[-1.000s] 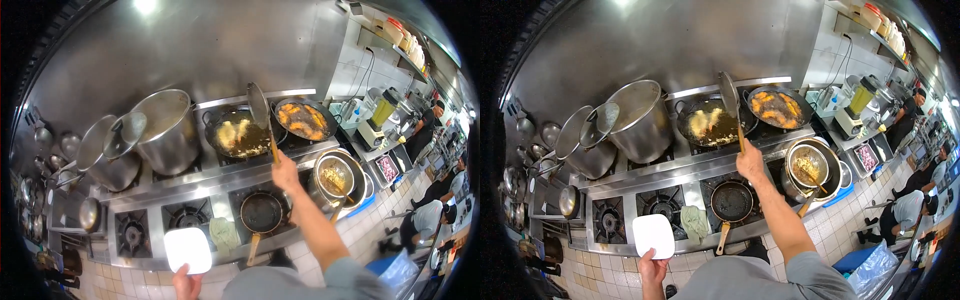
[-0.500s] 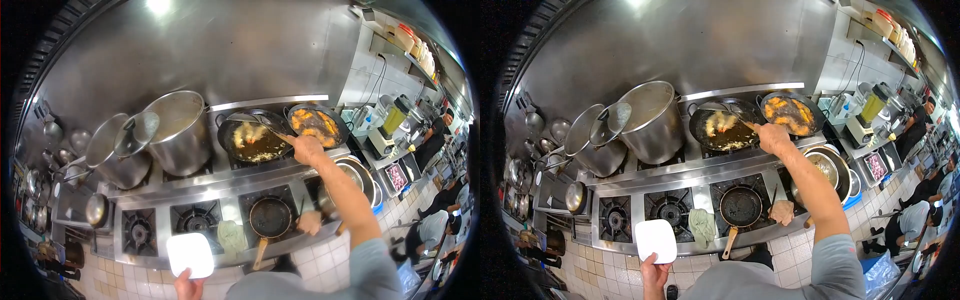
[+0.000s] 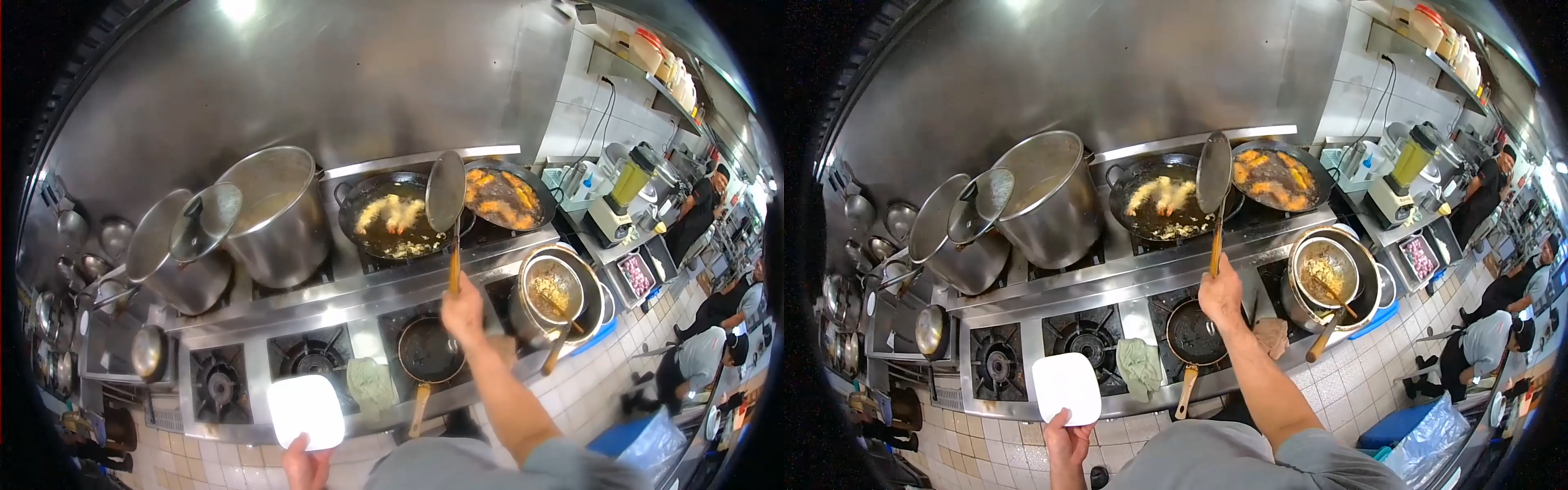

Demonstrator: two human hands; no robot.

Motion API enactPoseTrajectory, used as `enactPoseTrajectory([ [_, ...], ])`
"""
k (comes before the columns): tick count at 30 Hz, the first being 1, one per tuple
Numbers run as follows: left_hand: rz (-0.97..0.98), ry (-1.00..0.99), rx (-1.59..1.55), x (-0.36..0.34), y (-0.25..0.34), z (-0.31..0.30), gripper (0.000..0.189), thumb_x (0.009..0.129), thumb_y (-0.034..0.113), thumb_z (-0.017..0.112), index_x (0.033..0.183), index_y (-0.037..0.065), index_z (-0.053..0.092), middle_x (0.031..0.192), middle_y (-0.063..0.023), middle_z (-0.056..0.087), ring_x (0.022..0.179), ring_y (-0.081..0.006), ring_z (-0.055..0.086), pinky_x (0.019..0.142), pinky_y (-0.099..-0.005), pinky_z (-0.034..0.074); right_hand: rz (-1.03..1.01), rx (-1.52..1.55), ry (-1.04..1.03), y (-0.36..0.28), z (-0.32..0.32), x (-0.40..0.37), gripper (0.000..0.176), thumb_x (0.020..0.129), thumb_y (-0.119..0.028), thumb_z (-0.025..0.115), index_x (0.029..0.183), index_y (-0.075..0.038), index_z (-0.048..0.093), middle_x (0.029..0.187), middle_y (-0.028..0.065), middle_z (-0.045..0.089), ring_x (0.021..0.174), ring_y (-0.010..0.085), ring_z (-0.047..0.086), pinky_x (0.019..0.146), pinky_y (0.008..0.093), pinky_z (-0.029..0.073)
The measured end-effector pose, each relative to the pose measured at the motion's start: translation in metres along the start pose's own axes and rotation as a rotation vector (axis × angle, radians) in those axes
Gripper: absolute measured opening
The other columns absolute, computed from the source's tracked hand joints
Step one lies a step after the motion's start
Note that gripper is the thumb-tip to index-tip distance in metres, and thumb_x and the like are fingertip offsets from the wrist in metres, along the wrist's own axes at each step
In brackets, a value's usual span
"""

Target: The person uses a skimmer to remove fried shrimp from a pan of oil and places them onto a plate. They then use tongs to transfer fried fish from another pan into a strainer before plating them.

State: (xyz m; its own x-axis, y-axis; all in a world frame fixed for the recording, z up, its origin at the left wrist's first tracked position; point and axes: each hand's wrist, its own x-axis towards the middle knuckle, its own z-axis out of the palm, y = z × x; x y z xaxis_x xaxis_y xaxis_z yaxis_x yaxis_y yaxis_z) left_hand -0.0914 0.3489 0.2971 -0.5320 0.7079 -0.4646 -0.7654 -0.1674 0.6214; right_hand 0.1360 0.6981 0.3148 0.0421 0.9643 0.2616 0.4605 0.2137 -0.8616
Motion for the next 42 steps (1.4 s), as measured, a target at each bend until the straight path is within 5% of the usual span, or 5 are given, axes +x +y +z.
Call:
enactPoseTrajectory([
  [5, 0.02, 0.006, 0.031, -0.009, 0.004, 0.022, 0.053, 0.094, 0.008, 0.048, 0.145, 0.002, 0.036, 0.134, -0.0195, 0.055, 0.114, -0.0372, 0.063, 0.085, -0.0526, 0.06, 0.2, 0.189, -0.064, 0.011, 0.044, 0.007, 0.038, 0.085, -0.007, 0.058, 0.123, -0.003, 0.056, 0.098, 0.0253, 0.067, 0.096, 0.0452, 0.064, 0.08, 0.0453, 0.051],
  [21, 0.01, -0.03, 0.027, -0.013, 0.006, 0.015, 0.053, 0.094, 0.009, 0.049, 0.144, 0.0, 0.036, 0.133, -0.0202, 0.055, 0.115, -0.0368, 0.063, 0.086, -0.0516, 0.06, -0.035, 0.109, -0.121, -0.073, 0.107, -0.006, 0.046, 0.082, -0.003, 0.055, 0.129, -0.002, 0.053, 0.094, 0.0252, 0.067, 0.095, 0.0462, 0.063, 0.082, 0.048, 0.051],
  [30, 0.059, -0.02, 0.014, -0.018, 0.012, 0.006, 0.055, 0.092, 0.009, 0.05, 0.145, 0.0, 0.035, 0.134, -0.0201, 0.055, 0.115, -0.0373, 0.062, 0.088, -0.0527, 0.059, -0.115, 0.088, -0.064, -0.021, 0.083, 0.01, 0.035, 0.084, -0.005, 0.059, 0.118, 0.002, 0.055, 0.098, 0.0273, 0.065, 0.095, 0.0465, 0.063, 0.082, 0.0472, 0.051],
  [36, 0.121, 0.038, 0.005, -0.018, 0.024, -0.014, 0.057, 0.092, 0.008, 0.05, 0.146, 0.0, 0.034, 0.137, -0.0208, 0.052, 0.117, -0.0388, 0.061, 0.09, -0.0537, 0.058, 0.401, 0.651, -0.244, -0.024, 0.05, 0.034, 0.016, 0.095, -0.016, 0.061, 0.104, -0.002, 0.061, 0.084, 0.0106, 0.065, 0.06, 0.0202, 0.062, 0.054, 0.0338, 0.053],
  [42, 0.175, 0.053, -0.023, -0.02, 0.031, 0.0, 0.058, 0.092, 0.007, 0.05, 0.146, 0.0, 0.033, 0.137, -0.0213, 0.052, 0.117, -0.0396, 0.061, 0.089, -0.0542, 0.059, 0.493, 0.884, -0.318, 0.003, 0.069, 0.04, 0.019, 0.1, -0.023, 0.057, 0.102, -0.005, 0.062, 0.08, 0.004, 0.063, 0.056, 0.0106, 0.057, 0.048, 0.0267, 0.049],
])
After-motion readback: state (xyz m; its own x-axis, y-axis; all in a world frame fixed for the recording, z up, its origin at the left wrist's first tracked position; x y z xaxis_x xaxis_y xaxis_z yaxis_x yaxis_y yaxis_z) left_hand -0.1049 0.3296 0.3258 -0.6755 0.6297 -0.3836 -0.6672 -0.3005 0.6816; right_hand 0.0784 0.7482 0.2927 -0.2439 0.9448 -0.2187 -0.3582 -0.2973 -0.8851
